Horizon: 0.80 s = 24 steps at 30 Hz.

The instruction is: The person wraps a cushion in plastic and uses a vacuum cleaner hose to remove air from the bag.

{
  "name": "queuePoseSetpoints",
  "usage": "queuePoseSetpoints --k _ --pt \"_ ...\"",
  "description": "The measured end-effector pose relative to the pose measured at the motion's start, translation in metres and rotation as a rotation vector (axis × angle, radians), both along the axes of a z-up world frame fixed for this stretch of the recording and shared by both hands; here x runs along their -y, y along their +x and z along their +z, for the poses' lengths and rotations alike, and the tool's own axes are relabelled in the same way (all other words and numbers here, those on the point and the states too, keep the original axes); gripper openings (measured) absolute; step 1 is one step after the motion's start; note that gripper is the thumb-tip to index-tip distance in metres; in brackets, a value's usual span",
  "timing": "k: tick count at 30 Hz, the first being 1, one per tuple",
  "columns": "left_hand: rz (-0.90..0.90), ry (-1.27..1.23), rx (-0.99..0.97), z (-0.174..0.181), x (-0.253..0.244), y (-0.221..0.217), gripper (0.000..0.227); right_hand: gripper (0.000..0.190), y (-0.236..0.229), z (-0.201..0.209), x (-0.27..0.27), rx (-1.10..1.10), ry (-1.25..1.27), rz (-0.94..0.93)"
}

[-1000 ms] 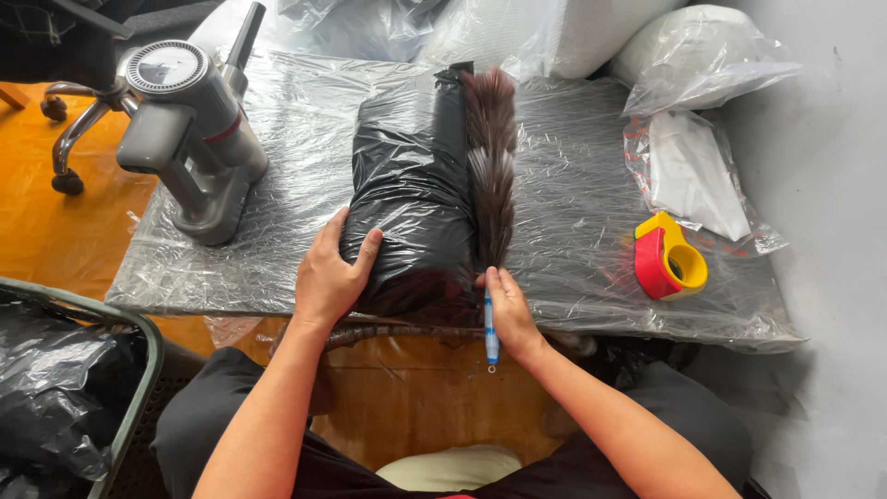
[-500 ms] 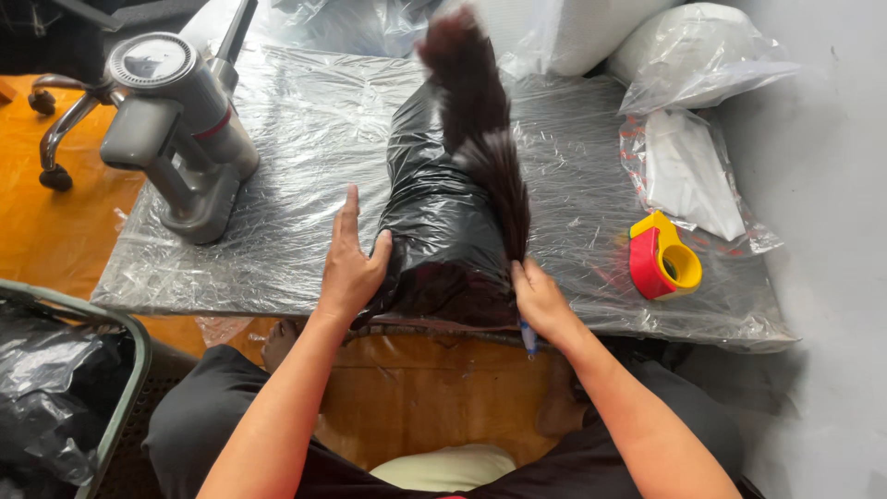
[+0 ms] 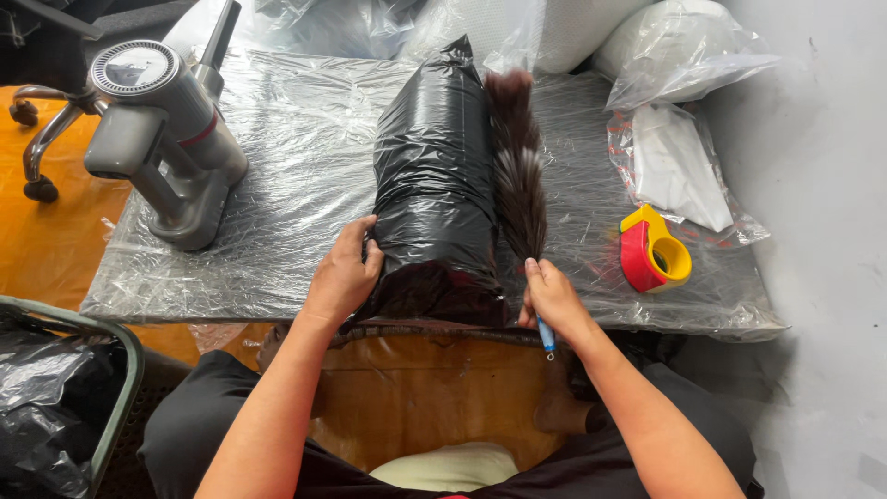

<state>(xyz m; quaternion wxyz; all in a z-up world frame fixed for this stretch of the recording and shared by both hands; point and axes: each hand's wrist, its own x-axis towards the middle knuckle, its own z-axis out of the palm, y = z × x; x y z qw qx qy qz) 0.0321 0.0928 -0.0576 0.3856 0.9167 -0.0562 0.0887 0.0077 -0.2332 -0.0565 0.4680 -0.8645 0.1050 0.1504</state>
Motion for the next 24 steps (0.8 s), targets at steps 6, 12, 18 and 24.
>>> queuePoseSetpoints --k 6,12,18,24 --pt "0.001 0.009 -0.116 -0.002 -0.013 0.002 0.040 0.045 -0.038 0.023 -0.032 0.197 -0.101 0.086" --pt "-0.016 -0.025 -0.046 -0.004 -0.011 0.003 0.037 0.047 -0.011 0.007 -0.011 0.077 -0.150 -0.023" --pt "-0.103 -0.056 0.103 0.022 0.009 -0.007 0.038 0.034 -0.027 0.057 0.003 0.486 -0.330 0.241" --pt "-0.155 0.020 0.174 0.033 0.030 -0.017 0.045 0.048 0.010 0.017 0.069 0.315 -0.586 -0.067"
